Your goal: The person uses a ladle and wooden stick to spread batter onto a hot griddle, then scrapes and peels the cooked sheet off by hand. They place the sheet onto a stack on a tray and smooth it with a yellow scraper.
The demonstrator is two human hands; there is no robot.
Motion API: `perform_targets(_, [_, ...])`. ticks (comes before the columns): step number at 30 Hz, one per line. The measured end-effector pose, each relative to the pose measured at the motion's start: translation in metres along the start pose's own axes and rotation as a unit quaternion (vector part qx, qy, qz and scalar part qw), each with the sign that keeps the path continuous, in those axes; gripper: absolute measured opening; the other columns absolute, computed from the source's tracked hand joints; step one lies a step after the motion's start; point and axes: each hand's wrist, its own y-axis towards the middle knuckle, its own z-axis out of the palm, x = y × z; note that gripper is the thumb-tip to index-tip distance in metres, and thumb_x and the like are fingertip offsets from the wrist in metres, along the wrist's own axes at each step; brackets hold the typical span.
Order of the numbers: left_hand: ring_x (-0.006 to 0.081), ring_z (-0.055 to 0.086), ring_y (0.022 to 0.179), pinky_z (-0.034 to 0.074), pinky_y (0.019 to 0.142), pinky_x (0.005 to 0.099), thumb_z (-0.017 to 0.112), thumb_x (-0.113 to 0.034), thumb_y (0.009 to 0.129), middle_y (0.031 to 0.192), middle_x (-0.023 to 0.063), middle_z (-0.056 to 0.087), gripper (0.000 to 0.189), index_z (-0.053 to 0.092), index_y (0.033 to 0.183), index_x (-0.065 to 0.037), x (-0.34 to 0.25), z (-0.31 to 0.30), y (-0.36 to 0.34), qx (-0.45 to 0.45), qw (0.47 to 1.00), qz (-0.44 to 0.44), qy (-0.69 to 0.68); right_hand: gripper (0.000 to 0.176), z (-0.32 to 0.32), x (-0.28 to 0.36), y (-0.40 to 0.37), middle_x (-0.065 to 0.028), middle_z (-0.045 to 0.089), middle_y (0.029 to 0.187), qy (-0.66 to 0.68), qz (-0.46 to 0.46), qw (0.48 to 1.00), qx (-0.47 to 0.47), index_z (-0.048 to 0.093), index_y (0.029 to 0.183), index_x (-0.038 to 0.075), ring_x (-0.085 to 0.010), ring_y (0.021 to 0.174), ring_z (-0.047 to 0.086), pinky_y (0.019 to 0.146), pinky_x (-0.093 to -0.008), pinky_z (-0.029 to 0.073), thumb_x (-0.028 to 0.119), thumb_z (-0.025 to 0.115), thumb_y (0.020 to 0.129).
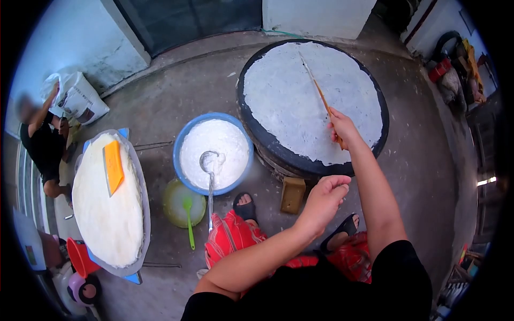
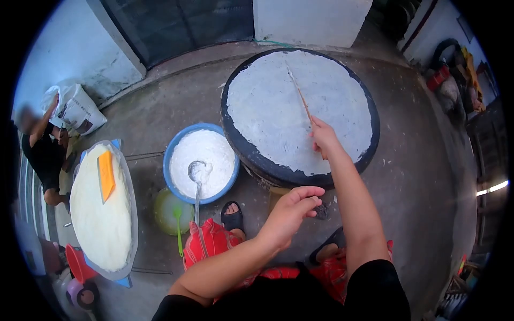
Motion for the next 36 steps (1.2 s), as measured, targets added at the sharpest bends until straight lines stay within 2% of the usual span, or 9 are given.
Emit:
perform_targets(11, [0.0099,0.049,0.093,0.039,0.077,0.0229,0.049,-0.016,0.083,0.1,0.0031,0.054,0.028,0.053,0.107,-0.002,0.004,0.002,-0.002,0.03,1.0,-0.004,-0.002,0.036,0.005,-0.003,0.033,-0.0014,0.047,0.065,-0.134,-0.072,0.986,-0.073,0.049,0.121,0.02,-0.0118,0.043,0.04,0.038,-0.0274,0.037,0.019,0.042,0.086])
perform_targets(13, [0.01,0.049,0.093,0.039,0.077,0.0233,0.049,-0.016,0.083,0.1,0.0031,0.054,0.028,0.053,0.107,-0.002,0.003,0.002,-0.002,0.036,0.999,-0.004,-0.014,0.034,0.009,-0.027,0.052,-0.0052,0.053,0.067,-0.562,-0.242,0.752,-0.244,0.052,0.118,0.019,-0.016,0.051,0.05,0.046,-0.031,0.043,0.02,0.043,0.085])
perform_targets(17, [0.0099,0.049,0.093,0.039,0.077,0.0234,0.049,-0.016,0.083,0.099,0.003,0.054,0.028,0.053,0.107,-0.002,0.001,0.002,-0.003,0.038,0.999,-0.003,-0.016,0.034,0.01,-0.025,0.033,-0.0117,0.058,0.074,-0.465,-0.25,0.832,-0.169,0.053,0.116,0.017,-0.0233,0.067,0.058,0.058,-0.0359,0.046,0.019,0.043,0.084])
perform_targets(19, [0.0098,0.049,0.093,0.039,0.077,0.0232,0.049,-0.015,0.083,0.1,0.003,0.054,0.028,0.053,0.107,-0.002,0.0,0.002,-0.004,0.035,0.999,-0.011,-0.006,0.033,0.0,-0.007,0.011,-0.0054,0.056,0.074,-0.081,-0.067,0.994,-0.038,0.052,0.117,0.013,-0.0164,0.056,0.052,0.052,-0.0328,0.044,0.017,0.041,0.087])
perform_targets(22, [0.0098,0.049,0.093,0.039,0.077,0.0231,0.049,-0.015,0.083,0.1,0.0027,0.054,0.028,0.053,0.108,-0.002,0.002,0.003,-0.005,0.04,0.999,-0.012,-0.012,0.034,-0.016,-0.055,0.041,-0.001,0.05,0.072,-0.196,-0.323,0.912,-0.157,0.05,0.119,0.015,-0.0087,0.049,0.043,0.041,-0.026,0.037,0.016,0.042,0.086])
perform_targets(25, [0.0098,0.049,0.093,0.04,0.077,0.0233,0.049,-0.016,0.083,0.101,0.0026,0.054,0.028,0.053,0.108,-0.003,0.004,0.002,-0.003,0.048,0.999,-0.012,-0.011,0.033,-0.012,-0.025,-0.013,-0.0002,0.051,0.067,-0.101,-0.089,0.991,0.001,0.054,0.116,0.017,-0.0083,0.05,0.044,0.04,-0.0245,0.038,0.017,0.042,0.085])
perform_targets(29, [0.0099,0.05,0.093,0.04,0.077,0.0235,0.049,-0.016,0.083,0.102,0.0028,0.054,0.028,0.053,0.107,-0.003,0.004,0.004,-0.005,0.041,0.999,-0.022,-0.008,0.034,-0.028,-0.037,-0.008,0.0015,0.049,0.072,-0.037,-0.072,0.992,-0.094,0.049,0.121,0.017,-0.0041,0.05,0.038,0.041,-0.0199,0.034,0.017,0.041,0.087])
perform_targets(32, [0.0102,0.05,0.094,0.04,0.077,0.0236,0.049,-0.016,0.083,0.104,0.0033,0.054,0.028,0.053,0.107,-0.003,0.001,0.003,-0.005,0.041,0.999,-0.018,-0.014,0.034,-0.025,-0.055,-0.009,0.0025,0.051,0.07,-0.269,-0.239,0.933,0.006,0.052,0.118,0.018,-0.0053,0.052,0.042,0.044,-0.0225,0.038,0.017,0.039,0.087])
perform_targets(36, [0.0109,0.05,0.094,0.04,0.077,0.0243,0.048,-0.015,0.083,0.104,0.0036,0.054,0.028,0.053,0.107,-0.002,0.0,0.0,-0.006,0.034,0.999,-0.016,-0.003,0.034,-0.027,-0.042,-0.028,-0.0044,0.056,0.071,-0.05,-0.064,0.997,0.007,0.051,0.117,0.013,-0.0128,0.058,0.05,0.057,-0.0282,0.044,0.014,0.038,0.086])
